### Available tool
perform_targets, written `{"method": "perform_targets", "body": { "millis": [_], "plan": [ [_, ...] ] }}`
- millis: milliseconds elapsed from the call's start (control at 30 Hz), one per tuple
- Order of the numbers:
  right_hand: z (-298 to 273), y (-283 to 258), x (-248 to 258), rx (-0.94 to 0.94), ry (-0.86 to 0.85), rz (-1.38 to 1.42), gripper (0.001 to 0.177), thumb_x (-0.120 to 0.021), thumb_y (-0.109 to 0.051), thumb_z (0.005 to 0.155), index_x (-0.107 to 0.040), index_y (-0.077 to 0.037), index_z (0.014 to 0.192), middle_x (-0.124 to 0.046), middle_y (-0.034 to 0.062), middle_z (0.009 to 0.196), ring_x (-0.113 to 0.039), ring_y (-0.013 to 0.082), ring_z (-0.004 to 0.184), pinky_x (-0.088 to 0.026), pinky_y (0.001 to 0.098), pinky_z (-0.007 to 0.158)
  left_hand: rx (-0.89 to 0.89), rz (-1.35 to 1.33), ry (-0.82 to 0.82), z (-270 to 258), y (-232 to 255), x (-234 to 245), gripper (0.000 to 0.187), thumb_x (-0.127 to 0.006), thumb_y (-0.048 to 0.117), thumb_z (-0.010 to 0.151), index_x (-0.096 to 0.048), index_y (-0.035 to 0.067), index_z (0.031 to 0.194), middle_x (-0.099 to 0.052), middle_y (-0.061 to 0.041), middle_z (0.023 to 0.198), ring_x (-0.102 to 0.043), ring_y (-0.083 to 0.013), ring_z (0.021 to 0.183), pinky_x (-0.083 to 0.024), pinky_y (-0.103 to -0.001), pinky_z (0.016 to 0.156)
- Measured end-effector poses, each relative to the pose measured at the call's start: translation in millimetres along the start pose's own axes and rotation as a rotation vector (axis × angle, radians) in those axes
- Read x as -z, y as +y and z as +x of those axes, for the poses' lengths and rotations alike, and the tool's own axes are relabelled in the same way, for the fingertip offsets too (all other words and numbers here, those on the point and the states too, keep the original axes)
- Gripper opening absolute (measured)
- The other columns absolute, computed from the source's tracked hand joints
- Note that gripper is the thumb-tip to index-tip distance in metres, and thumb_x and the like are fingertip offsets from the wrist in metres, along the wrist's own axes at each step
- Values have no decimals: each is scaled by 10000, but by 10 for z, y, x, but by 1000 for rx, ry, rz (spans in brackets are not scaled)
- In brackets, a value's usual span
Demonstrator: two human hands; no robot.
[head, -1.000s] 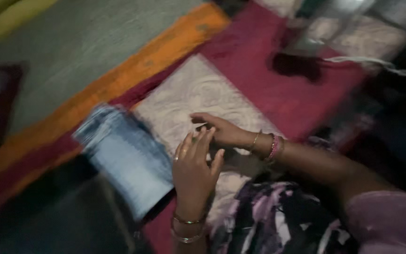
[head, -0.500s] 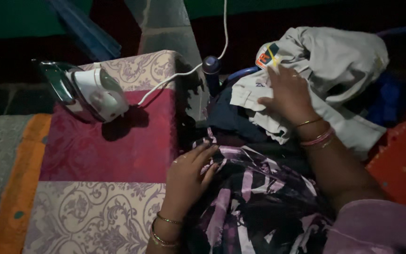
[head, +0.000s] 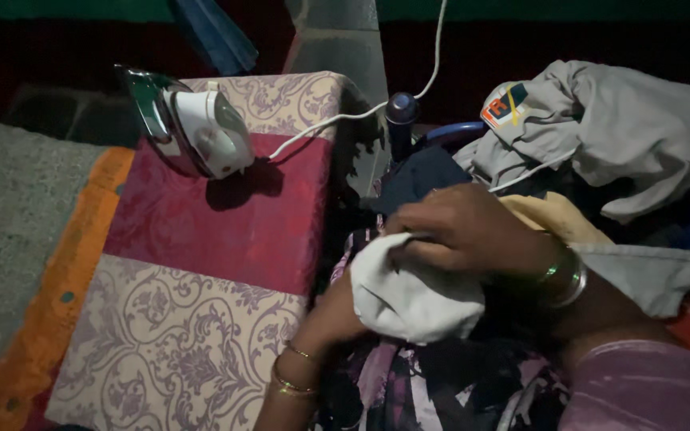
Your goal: The person irons a pair of dark blue jeans on a patterned cloth, smoothing the fabric and moving the iron back and forth. They then switch to a pair of light blue jeans and continue ironing both legs before folding them.
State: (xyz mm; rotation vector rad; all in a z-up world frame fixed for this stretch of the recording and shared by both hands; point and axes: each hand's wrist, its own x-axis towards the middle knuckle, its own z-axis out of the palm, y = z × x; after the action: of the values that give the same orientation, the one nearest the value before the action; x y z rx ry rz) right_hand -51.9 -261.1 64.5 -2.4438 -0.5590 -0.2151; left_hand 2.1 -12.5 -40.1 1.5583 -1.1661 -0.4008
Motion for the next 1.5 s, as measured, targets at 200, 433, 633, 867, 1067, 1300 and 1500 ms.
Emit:
{"method": "perform_targets", "body": {
  "millis": [200,433,633,867,1067,1300,1500],
  "plan": [
    [279,15,86,-1,174,-126,392,-765,-353,839,-678,-183,1182,-756,76,946,-721,302,866,-549,433,761,370,-452,250,-463,-564,-89,617,-761,221,922,-571,-16,1459,-658,-193,1419,-632,-316,1286,-522,-442,1114],
    [115,481,201,-475,-669,41,1442,-941,-440,596,-33,-243,1699,-735,159,1153,-763,285,951,-587,394,852,296,301,421,-861,-120,302,675,-745,282,880,-517,20,1459,-571,-176,1452,-553,-307,1318,-448,-455,1122],
    [-233,893,-182,-523,-618,431,1023,-879,-194,553,-492,-186,1500,-720,121,1283,-670,253,1142,-558,403,933,432,376,759,-1266,308,989,647,-685,326,912,-504,47,1467,-535,-158,1481,-514,-287,1347,-397,-451,1147],
    [-384,1110,-496,-435,-618,771,605,-454,-510,1017,-711,-58,1327,-768,125,1199,-656,223,1077,-528,368,959,313,213,1330,-1777,563,1902,618,-615,379,950,-490,78,1476,-492,-137,1515,-469,-263,1381,-339,-447,1177],
    [53,677,-519,-437,-653,111,579,-499,-511,925,-646,-214,1400,-788,101,1121,-741,252,993,-550,391,884,46,-76,1719,-2478,367,2511,598,-555,423,983,-478,105,1484,-456,-119,1544,-430,-242,1410,-288,-443,1203],
    [1013,-49,-982,-128,-843,-214,778,-764,-562,778,-517,-261,1452,-699,83,1163,-675,316,1083,-537,460,898,107,-195,1851,-3003,-966,2228,564,-480,441,1018,-441,152,1500,-387,-90,1597,-363,-215,1465,-224,-459,1213],
    [1768,-429,-1695,318,-514,40,965,-860,-487,653,-471,-118,1455,-598,201,1260,-613,398,1082,-502,491,858,408,-461,1753,-2604,-1612,1752,950,-717,180,896,-119,75,1626,-668,9,805,-585,-101,610,-494,-246,508]
  ]
}}
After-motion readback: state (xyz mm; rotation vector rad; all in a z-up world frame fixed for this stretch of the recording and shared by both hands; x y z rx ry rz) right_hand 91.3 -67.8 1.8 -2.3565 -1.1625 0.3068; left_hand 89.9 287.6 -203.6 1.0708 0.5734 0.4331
